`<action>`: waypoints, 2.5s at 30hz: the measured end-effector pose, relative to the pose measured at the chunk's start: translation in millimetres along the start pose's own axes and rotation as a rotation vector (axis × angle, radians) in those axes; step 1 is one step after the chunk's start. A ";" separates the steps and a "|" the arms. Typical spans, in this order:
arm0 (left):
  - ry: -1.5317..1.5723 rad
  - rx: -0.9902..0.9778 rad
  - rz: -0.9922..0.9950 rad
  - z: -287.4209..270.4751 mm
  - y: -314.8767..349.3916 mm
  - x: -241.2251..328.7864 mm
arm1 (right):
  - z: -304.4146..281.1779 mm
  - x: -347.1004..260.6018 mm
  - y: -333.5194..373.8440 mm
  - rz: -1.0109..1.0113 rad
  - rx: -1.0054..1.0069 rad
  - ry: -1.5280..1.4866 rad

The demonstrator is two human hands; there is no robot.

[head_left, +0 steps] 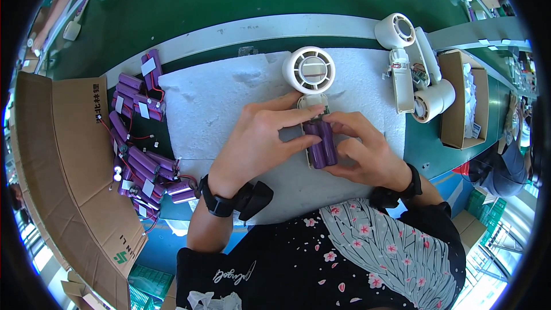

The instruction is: The person connects a battery pack to a circuit board inside a fan housing, presses a button to test the light, and tucks the battery into the housing. They then set the assembly aside and repeat the process with a new unit.

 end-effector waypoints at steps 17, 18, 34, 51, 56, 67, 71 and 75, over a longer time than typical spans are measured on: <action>0.036 -0.012 -0.035 -0.3 0.5 -3.1 | 2.2 1.6 -1.5 -0.008 0.046 0.011; 0.037 -0.015 -0.034 -0.2 0.2 -2.7 | 1.4 2.0 -2.0 -0.012 0.056 0.011; 0.032 0.006 -0.013 1.0 1.0 -8.5 | 3.0 -1.1 -7.5 0.208 -0.054 0.074; 0.071 -0.019 -0.045 3.3 5.9 -7.3 | 3.2 -31.9 -7.6 -0.067 -0.070 0.473; 0.046 -0.027 0.051 4.5 6.6 -7.3 | 3.8 -26.8 -13.7 -0.048 -0.091 0.508; -0.051 0.224 -0.037 4.5 1.1 -11.6 | -83.5 -14.8 -90.4 0.234 0.453 0.777; -0.117 0.230 0.001 6.5 2.6 -6.2 | -117.8 -14.5 -121.4 0.219 0.331 0.763; -0.093 0.228 0.033 7.1 2.8 -7.1 | -158.6 61.6 -190.9 0.369 0.211 0.874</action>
Point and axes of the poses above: each hand's wrist, its own y-axis away from the middle knuckle, its own z-axis out of the palm, x = y × z, the point moved 4 cm from there along -y, towards the middle knuckle
